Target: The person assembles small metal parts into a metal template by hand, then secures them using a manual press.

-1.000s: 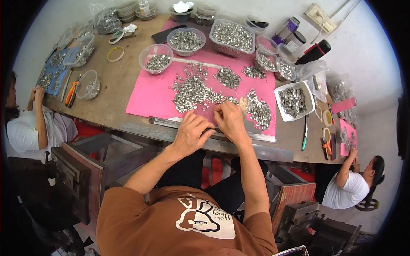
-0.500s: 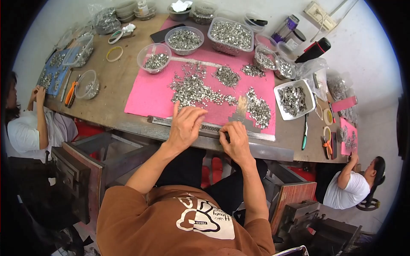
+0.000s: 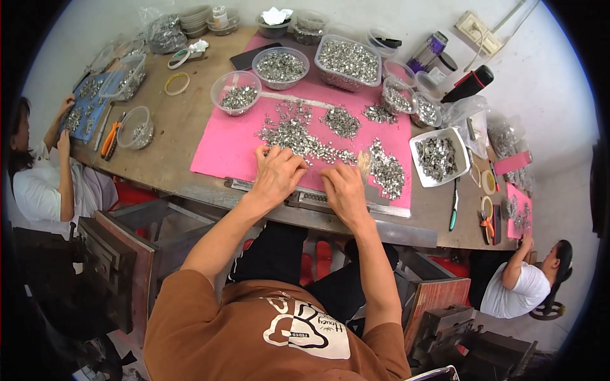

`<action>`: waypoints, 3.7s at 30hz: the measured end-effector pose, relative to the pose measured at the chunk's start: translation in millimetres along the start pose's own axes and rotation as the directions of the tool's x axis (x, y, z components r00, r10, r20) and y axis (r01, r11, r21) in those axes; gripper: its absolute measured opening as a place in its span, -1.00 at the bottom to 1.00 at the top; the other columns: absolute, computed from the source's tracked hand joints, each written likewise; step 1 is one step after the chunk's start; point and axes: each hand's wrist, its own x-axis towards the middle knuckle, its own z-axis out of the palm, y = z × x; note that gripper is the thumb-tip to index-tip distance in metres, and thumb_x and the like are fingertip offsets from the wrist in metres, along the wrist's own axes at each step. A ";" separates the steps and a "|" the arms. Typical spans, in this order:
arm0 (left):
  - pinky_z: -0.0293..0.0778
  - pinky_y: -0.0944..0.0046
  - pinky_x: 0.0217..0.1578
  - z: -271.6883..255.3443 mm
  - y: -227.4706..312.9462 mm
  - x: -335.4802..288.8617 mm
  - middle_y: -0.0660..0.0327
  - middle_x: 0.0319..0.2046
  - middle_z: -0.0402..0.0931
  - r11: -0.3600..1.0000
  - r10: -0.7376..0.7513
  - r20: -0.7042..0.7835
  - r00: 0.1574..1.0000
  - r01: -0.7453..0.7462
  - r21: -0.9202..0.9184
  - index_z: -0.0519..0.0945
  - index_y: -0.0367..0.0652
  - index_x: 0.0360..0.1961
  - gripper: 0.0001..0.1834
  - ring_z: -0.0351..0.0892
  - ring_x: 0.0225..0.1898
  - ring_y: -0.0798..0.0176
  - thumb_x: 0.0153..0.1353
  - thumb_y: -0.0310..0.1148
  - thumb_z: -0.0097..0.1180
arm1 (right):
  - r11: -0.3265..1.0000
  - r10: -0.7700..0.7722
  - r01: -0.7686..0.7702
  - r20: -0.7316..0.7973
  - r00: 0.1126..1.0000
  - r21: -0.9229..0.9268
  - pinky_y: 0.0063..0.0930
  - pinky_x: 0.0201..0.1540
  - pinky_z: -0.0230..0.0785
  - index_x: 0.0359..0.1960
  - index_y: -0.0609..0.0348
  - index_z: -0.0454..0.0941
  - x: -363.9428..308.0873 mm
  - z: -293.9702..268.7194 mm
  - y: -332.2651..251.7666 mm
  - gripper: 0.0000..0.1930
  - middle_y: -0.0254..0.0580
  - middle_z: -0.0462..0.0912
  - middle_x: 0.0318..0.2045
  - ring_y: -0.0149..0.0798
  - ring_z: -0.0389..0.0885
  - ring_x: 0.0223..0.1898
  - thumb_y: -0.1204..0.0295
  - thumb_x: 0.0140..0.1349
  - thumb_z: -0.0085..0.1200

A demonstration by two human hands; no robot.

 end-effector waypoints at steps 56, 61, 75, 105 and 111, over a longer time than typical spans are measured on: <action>0.25 -0.12 0.25 13.9 52.4 -22.8 0.25 -0.29 0.52 0.948 0.260 0.058 0.964 -0.243 -0.203 0.60 -0.14 -0.23 -0.89 0.52 -0.14 0.16 0.22 -0.48 0.25 | 0.996 0.083 -0.084 0.020 0.996 0.025 -0.17 -0.13 0.27 -0.29 0.19 0.53 -50.8 -34.0 -12.5 -0.85 -0.15 0.55 -0.31 -0.05 0.52 -0.24 0.60 0.17 0.26; 0.20 -0.21 0.32 13.8 39.4 -20.2 0.15 -0.16 0.59 0.935 0.255 0.054 0.965 -0.232 -0.269 0.64 -0.21 -0.07 -0.76 0.55 -0.01 0.07 0.22 -0.48 0.22 | 0.998 0.062 -0.061 -0.016 0.998 0.010 -0.19 -0.06 0.34 -0.24 0.22 0.60 -57.8 -32.7 -11.7 -0.85 -0.12 0.64 -0.22 -0.04 0.59 -0.14 0.65 0.15 0.23; -0.12 -0.27 0.51 30.9 9.4 32.2 -0.14 0.45 0.23 0.957 0.282 0.414 0.866 -0.287 -0.051 0.28 -0.41 0.42 -0.40 0.12 0.53 -0.09 0.48 -0.25 -0.06 | 0.979 0.106 -0.072 0.174 0.979 -0.189 0.02 0.46 0.12 0.29 0.42 0.40 -16.8 -4.1 23.3 -0.56 0.17 0.43 0.33 0.18 0.35 0.38 0.56 0.39 -0.04; 0.16 -0.02 0.10 8.5 -11.4 17.9 0.35 -0.34 0.52 0.962 0.262 0.082 0.962 -0.254 -0.098 0.71 0.01 -0.23 -0.87 0.48 -0.17 0.24 0.18 -0.39 0.33 | 0.968 0.251 -0.251 -0.018 0.968 0.002 -0.19 -0.16 0.37 -0.20 0.18 0.71 -10.6 -8.7 7.5 -0.83 -0.13 0.53 -0.41 -0.07 0.55 -0.26 0.52 0.15 0.33; 0.16 -0.09 0.14 6.2 -15.9 26.2 0.38 -0.35 0.47 0.937 0.351 0.152 0.924 -0.346 -0.057 0.72 0.08 -0.28 -0.88 0.46 -0.13 0.24 0.16 -0.42 0.33 | 0.988 0.157 -0.157 -0.035 0.987 -0.007 -0.19 -0.14 0.34 -0.22 0.12 0.72 -9.8 -2.1 6.1 -0.84 -0.17 0.53 -0.41 -0.10 0.54 -0.27 0.51 0.15 0.34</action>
